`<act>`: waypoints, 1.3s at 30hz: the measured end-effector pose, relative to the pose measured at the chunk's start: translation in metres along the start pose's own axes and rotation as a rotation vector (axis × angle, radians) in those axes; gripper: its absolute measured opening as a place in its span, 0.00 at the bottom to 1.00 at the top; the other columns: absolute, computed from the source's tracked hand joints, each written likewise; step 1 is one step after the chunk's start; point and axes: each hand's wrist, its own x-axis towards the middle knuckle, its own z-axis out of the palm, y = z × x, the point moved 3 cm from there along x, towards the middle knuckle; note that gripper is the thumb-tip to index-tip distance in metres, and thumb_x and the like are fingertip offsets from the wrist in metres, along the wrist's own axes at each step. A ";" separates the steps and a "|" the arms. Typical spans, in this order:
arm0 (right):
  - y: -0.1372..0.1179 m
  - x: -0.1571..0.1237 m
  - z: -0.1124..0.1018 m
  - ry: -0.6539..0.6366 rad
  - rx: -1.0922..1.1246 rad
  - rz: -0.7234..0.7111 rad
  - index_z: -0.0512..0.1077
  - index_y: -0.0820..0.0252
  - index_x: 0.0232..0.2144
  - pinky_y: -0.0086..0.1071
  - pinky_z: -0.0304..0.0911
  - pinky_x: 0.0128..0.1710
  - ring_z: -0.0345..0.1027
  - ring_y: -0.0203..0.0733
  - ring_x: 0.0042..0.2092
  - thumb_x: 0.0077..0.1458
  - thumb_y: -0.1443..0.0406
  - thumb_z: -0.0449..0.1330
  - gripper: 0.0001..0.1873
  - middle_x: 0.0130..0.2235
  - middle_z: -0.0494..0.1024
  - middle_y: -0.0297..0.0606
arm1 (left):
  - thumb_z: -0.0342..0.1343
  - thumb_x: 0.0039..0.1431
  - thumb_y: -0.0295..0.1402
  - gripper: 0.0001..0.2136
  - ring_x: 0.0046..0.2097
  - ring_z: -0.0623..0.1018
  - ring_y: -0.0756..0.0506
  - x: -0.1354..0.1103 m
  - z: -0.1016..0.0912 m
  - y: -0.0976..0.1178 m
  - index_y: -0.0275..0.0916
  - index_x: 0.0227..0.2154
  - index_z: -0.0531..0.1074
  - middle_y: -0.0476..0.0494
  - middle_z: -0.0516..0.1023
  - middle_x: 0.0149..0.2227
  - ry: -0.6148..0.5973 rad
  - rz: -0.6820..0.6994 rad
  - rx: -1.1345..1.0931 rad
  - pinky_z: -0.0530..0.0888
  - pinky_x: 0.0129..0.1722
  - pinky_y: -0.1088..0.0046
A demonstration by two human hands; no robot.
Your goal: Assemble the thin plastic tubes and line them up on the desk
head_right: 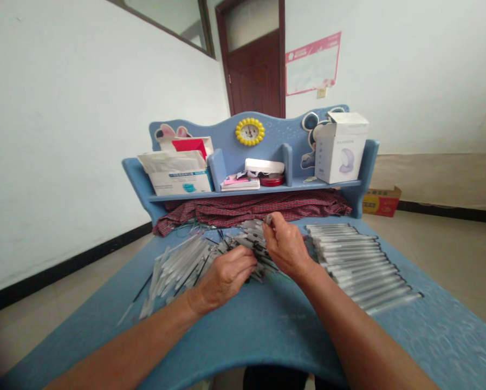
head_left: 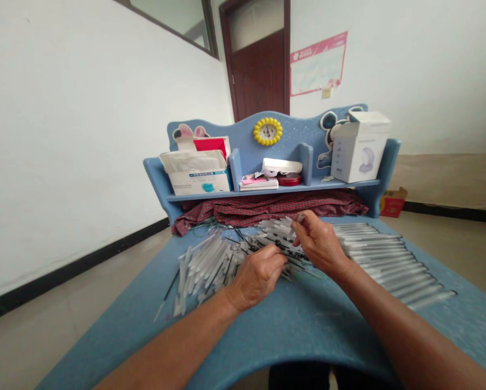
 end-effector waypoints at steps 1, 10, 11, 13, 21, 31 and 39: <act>-0.002 0.000 0.000 0.000 -0.074 -0.034 0.62 0.58 0.33 0.28 0.52 0.26 0.67 0.37 0.24 0.58 0.64 0.49 0.05 0.22 0.71 0.31 | 0.46 0.60 0.27 0.09 0.36 0.73 0.48 0.000 -0.009 0.000 0.34 0.33 0.72 0.41 0.73 0.32 0.091 -0.006 -0.033 0.71 0.36 0.74; -0.020 -0.013 0.014 -0.180 -0.587 -0.412 0.67 0.57 0.33 0.32 0.38 0.22 0.65 0.37 0.25 0.59 0.67 0.49 0.07 0.30 0.74 0.34 | 0.57 0.53 0.30 0.04 0.26 0.74 0.51 0.002 -0.085 -0.026 0.35 0.31 0.69 0.46 0.76 0.29 0.763 -0.494 -0.692 0.67 0.20 0.80; -0.021 -0.014 0.016 -0.209 -0.601 -0.428 0.68 0.57 0.33 0.33 0.37 0.22 0.64 0.37 0.25 0.59 0.67 0.50 0.07 0.30 0.74 0.34 | 0.58 0.52 0.29 0.05 0.26 0.74 0.52 0.002 -0.089 -0.028 0.34 0.30 0.69 0.45 0.76 0.30 0.799 -0.509 -0.765 0.67 0.20 0.80; -0.022 -0.016 0.018 -0.254 -0.607 -0.442 0.68 0.57 0.34 0.33 0.37 0.22 0.64 0.36 0.25 0.59 0.67 0.50 0.07 0.29 0.74 0.34 | 0.58 0.50 0.29 0.05 0.26 0.73 0.52 0.003 -0.094 -0.031 0.33 0.28 0.69 0.45 0.76 0.29 0.829 -0.540 -0.875 0.67 0.20 0.81; -0.024 -0.018 0.022 -0.297 -0.598 -0.440 0.69 0.57 0.36 0.34 0.37 0.22 0.64 0.35 0.24 0.60 0.66 0.49 0.08 0.29 0.74 0.34 | 0.60 0.48 0.27 0.05 0.26 0.73 0.52 0.003 -0.098 -0.028 0.33 0.28 0.69 0.45 0.75 0.29 0.829 -0.565 -1.025 0.68 0.21 0.81; -0.030 -0.019 0.020 -0.238 -0.540 -0.474 0.69 0.58 0.36 0.32 0.41 0.21 0.63 0.35 0.24 0.59 0.66 0.50 0.08 0.28 0.74 0.34 | 0.60 0.48 0.30 0.07 0.27 0.75 0.51 0.003 -0.079 -0.023 0.34 0.29 0.68 0.46 0.76 0.29 0.724 -0.609 -1.040 0.70 0.23 0.79; -0.035 -0.021 0.019 -0.151 -0.502 -0.499 0.70 0.58 0.33 0.33 0.41 0.20 0.65 0.36 0.23 0.59 0.65 0.49 0.10 0.26 0.74 0.34 | 0.57 0.50 0.32 0.06 0.25 0.75 0.50 0.000 -0.047 -0.013 0.34 0.28 0.72 0.46 0.76 0.24 0.378 -0.675 -0.834 0.71 0.24 0.77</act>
